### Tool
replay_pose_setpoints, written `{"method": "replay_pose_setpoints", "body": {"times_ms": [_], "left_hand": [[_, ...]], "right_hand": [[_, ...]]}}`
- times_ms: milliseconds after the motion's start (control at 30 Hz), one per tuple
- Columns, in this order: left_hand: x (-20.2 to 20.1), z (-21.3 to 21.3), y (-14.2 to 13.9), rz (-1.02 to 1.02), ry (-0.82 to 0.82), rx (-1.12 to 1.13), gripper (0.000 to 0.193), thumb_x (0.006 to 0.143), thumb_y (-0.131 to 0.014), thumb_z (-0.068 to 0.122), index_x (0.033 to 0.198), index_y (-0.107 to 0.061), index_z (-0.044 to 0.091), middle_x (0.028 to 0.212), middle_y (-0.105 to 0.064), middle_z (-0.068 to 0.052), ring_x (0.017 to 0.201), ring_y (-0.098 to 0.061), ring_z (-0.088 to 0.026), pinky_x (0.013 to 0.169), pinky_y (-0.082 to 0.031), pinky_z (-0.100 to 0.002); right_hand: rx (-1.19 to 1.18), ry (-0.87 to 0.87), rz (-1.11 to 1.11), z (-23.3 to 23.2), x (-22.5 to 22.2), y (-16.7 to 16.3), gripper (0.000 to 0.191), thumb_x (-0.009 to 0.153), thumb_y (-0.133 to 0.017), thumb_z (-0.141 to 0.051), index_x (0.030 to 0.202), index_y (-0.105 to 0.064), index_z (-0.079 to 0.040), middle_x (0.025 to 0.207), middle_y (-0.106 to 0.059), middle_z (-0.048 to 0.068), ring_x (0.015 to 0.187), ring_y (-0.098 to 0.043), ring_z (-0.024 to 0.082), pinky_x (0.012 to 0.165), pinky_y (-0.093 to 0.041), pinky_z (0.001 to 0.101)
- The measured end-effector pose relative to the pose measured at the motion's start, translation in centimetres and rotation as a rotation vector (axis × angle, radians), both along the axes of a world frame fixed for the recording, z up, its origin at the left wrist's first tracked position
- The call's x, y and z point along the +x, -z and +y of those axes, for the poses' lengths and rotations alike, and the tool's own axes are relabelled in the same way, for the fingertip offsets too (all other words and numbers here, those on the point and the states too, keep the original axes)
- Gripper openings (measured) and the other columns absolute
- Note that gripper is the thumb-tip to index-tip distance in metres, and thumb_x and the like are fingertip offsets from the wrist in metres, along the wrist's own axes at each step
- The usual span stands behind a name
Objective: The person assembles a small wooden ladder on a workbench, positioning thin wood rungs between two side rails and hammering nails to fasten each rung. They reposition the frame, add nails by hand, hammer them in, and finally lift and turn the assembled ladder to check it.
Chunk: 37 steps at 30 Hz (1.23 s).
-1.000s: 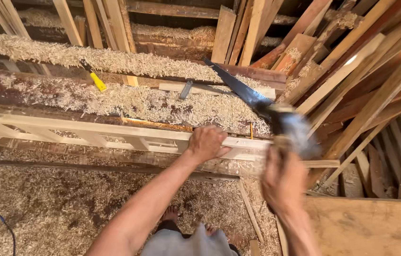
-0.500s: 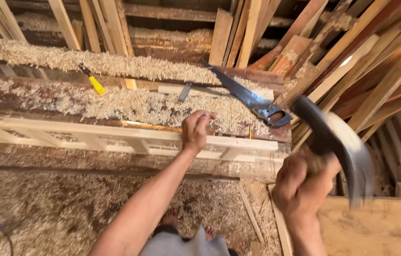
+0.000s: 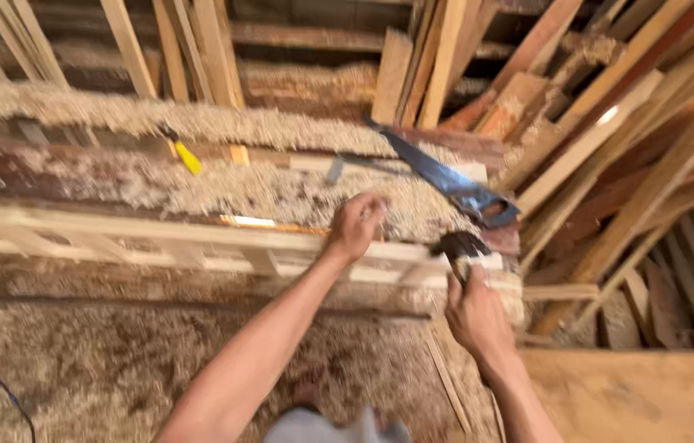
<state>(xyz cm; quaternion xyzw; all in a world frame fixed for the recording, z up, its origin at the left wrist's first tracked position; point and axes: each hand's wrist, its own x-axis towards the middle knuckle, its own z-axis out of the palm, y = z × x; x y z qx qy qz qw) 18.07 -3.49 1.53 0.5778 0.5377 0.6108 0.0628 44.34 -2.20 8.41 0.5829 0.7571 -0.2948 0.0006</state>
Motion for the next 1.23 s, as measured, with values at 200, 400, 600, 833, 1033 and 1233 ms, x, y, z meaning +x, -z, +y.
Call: {"method": "replay_pose_setpoints", "body": {"times_ms": [200,400,600,833,1033,1233], "left_hand": [[-8.1,-5.1,0.2,0.817,0.199,-0.950,0.039,0.081,-0.069,0.049,0.110,-0.070,0.025,0.063,-0.059,-0.001,0.055,-0.050,-0.014,0.054,-0.044,-0.037],[-4.5,-2.6,1.5,0.865,0.241,-0.934,0.032,0.088,-0.064,0.048,0.077,-0.055,0.018,0.054,-0.037,0.003,0.051,-0.033,-0.014,0.050,-0.034,-0.037],[4.0,3.7,2.0,0.845,0.294,-0.874,0.029,0.088,-0.064,0.040,0.078,-0.063,0.012,0.059,-0.044,0.001,0.055,-0.041,-0.014,0.052,-0.045,-0.039],[10.8,7.5,3.0,0.529,0.007,-0.214,0.035,0.071,-0.066,0.037,0.102,-0.073,0.022,0.082,-0.060,0.003,0.065,-0.056,-0.010,0.056,-0.049,-0.031],[11.4,6.2,1.8,-0.681,0.447,-0.209,0.061,0.107,-0.034,0.057,0.145,-0.054,0.014,0.084,-0.056,-0.001,0.058,-0.036,-0.004,0.051,-0.031,-0.020],[10.7,6.0,0.1,-0.722,0.502,-0.286,0.091,0.096,-0.031,0.079,0.165,-0.015,0.021,0.096,-0.064,-0.005,0.073,-0.052,-0.008,0.060,-0.040,-0.022]], "right_hand": [[0.187,0.026,0.150,0.1,-0.1,0.2,0.037,0.104,-0.046,-0.034,0.126,-0.048,-0.004,0.072,-0.067,0.031,0.063,-0.064,0.045,0.063,-0.051,0.0583],[0.182,0.091,0.199,0.6,2.7,-1.6,0.037,0.104,-0.050,-0.035,0.121,-0.054,-0.003,0.089,-0.068,0.036,0.084,-0.066,0.056,0.076,-0.052,0.0597],[0.328,0.093,0.294,2.1,5.9,-2.7,0.038,0.104,-0.054,-0.035,0.113,-0.057,0.002,0.090,-0.068,0.033,0.086,-0.065,0.051,0.078,-0.050,0.0556],[0.150,0.272,0.384,2.2,6.0,-5.0,0.036,0.105,-0.053,-0.035,0.112,-0.057,0.000,0.085,-0.070,0.023,0.067,-0.067,0.032,0.064,-0.055,0.0455],[0.105,0.205,0.536,2.5,3.3,-5.2,0.047,0.087,-0.070,-0.011,0.130,-0.052,-0.010,0.094,-0.076,0.003,0.062,-0.062,0.016,0.057,-0.054,0.0326],[0.220,0.066,0.503,4.3,-1.7,-4.0,0.041,0.087,-0.084,-0.015,0.117,-0.059,-0.004,0.099,-0.079,0.011,0.068,-0.061,0.019,0.061,-0.050,0.0325]]}}
